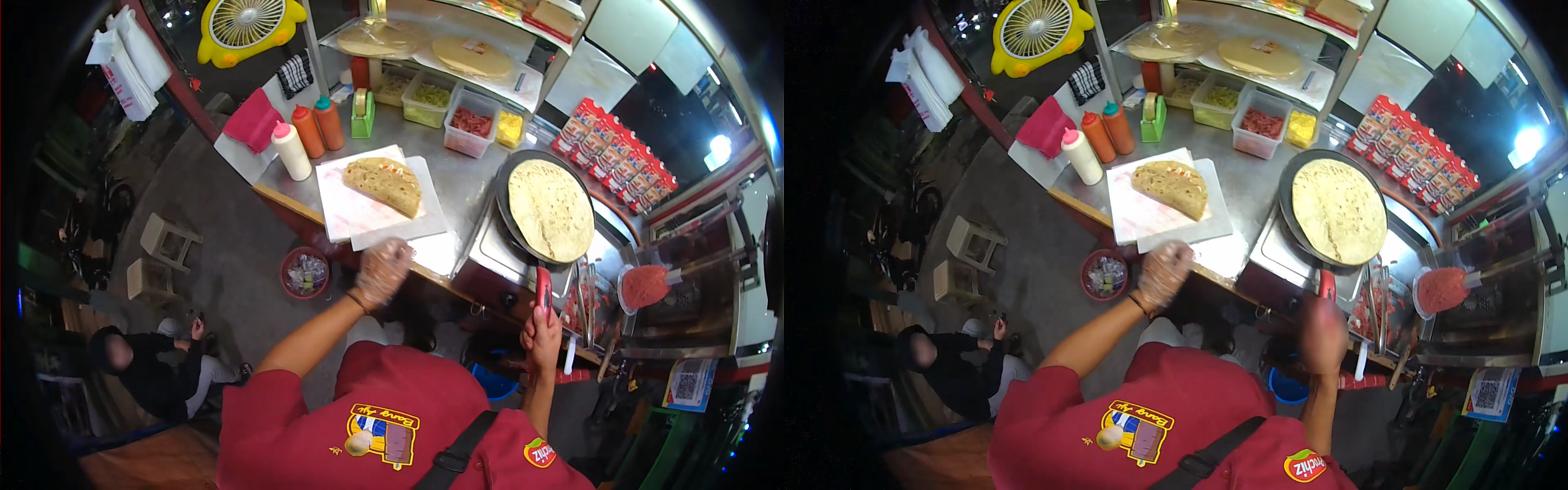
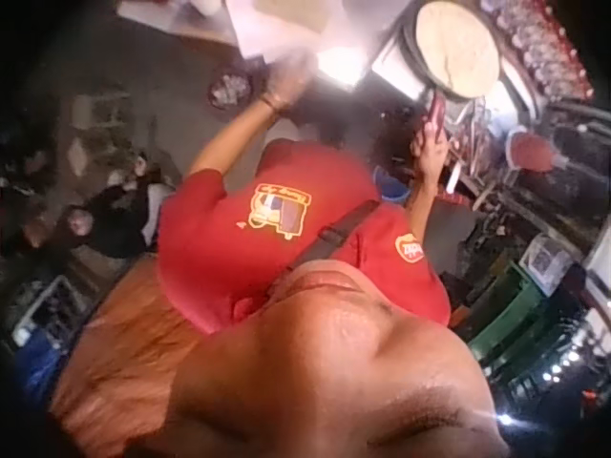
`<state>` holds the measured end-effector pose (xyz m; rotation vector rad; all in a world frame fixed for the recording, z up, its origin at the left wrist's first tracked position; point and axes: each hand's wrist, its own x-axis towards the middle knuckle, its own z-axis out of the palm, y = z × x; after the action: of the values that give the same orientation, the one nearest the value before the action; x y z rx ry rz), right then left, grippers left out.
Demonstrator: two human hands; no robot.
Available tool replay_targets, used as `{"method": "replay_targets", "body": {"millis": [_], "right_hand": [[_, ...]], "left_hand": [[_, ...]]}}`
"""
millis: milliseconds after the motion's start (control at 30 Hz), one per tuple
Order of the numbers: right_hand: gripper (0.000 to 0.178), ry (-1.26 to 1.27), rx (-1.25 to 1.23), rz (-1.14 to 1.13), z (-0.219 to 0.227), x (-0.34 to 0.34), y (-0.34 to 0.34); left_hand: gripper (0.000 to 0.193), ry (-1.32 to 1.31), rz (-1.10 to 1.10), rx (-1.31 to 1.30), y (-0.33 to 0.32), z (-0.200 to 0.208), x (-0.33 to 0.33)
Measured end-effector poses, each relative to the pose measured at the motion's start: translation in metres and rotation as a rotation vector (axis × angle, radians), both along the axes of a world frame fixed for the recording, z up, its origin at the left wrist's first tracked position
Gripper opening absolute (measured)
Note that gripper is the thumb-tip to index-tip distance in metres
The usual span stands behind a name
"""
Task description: The person is preparing and assembling kebabs on a street vendor stall.
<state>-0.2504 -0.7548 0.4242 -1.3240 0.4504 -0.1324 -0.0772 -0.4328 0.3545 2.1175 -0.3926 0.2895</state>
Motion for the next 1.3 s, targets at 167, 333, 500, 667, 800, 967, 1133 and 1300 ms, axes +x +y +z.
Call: {"method": "replay_targets", "body": {"millis": [167,333,500,667,800,967,1133,1300], "right_hand": [[0.035,0.077,-0.788,-0.107,0.023,0.018,-0.013],[0.035,-0.158,-0.942,-0.067,0.123,0.145,0.123],[0.035,-0.083,-1.176,0.282,-0.044,0.363,0.162],[0.035,0.212,-1.211,0.280,-0.135,0.445,0.133],[0.026,0.148,-0.973,0.324,-0.139,0.455,0.145],[0.029,0.096,-1.124,0.240,-0.130,0.448,0.165],[0.050,0.177,-1.186,0.269,-0.124,0.471,0.185],[0.037,0.077,-1.082,0.453,-0.110,0.461,0.175]], "left_hand": [[0.043,-0.164,0.089,0.485,0.089,-0.007,0.110],[0.041,0.151,0.205,0.467,0.152,-0.039,0.196],[0.033,0.310,0.112,0.292,0.145,-0.042,0.226],[0.011,0.085,0.123,0.199,0.146,-0.064,0.228],[0.017,0.139,0.084,0.236,0.163,-0.059,0.220],[0.030,0.098,0.087,0.255,0.168,-0.047,0.204],[0.070,-0.249,-0.348,0.460,0.121,-0.008,0.206],[0.072,-0.189,-0.529,0.634,0.094,-0.037,0.217]]}}
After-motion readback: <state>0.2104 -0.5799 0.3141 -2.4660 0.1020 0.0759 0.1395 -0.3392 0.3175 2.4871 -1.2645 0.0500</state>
